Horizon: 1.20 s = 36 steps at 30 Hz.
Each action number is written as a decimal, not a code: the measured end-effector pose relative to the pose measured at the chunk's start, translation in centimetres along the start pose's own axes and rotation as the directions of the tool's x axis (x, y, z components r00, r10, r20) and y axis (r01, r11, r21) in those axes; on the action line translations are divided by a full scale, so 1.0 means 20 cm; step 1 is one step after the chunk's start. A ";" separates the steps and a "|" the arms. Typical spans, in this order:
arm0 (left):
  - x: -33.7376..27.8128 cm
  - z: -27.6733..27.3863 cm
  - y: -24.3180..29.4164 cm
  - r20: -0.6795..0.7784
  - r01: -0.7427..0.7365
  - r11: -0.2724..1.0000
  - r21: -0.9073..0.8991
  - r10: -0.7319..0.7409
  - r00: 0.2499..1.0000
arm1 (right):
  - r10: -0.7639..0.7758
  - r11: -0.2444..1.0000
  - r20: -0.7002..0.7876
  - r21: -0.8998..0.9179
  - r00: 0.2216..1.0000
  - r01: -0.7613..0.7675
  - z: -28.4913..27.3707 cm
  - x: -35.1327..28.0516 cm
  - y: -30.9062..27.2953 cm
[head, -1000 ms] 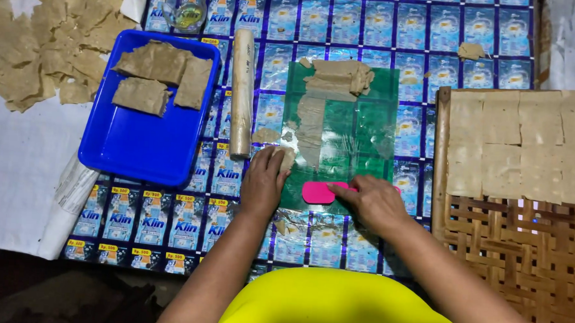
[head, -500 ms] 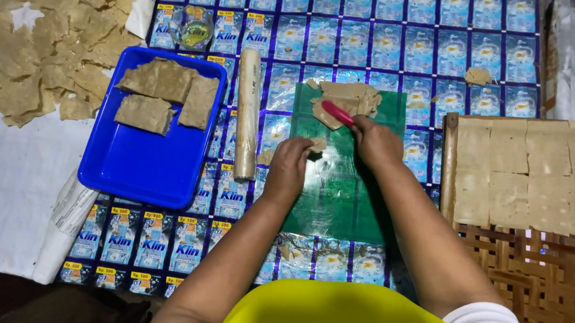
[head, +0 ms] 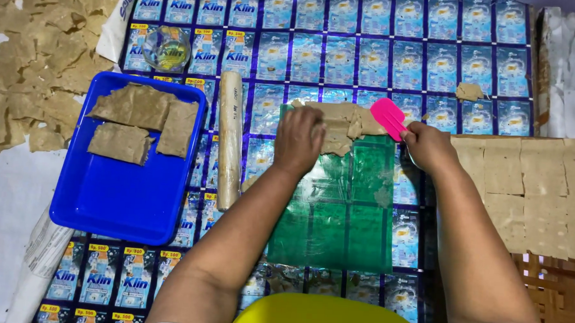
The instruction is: Flattening sheets of dough with a rolling pin, trimming them with a scraper, and arranging the cut squares on a wooden drying rack.
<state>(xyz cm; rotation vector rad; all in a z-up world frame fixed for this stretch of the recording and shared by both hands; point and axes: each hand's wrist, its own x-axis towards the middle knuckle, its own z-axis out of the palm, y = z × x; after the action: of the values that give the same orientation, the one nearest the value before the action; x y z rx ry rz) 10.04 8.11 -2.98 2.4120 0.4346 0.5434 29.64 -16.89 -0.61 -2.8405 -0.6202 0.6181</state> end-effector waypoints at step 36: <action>-0.15 0.18 0.16 0.211 -0.216 0.927 0.306 0.155 0.965 | 0.106 0.987 -0.167 0.140 0.980 -0.082 0.29 -0.62 -0.41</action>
<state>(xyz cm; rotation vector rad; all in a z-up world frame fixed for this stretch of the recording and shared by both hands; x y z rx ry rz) 9.80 2.64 -4.42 2.8152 0.2289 0.3439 13.84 -14.38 0.70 -2.7716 -0.4015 0.4029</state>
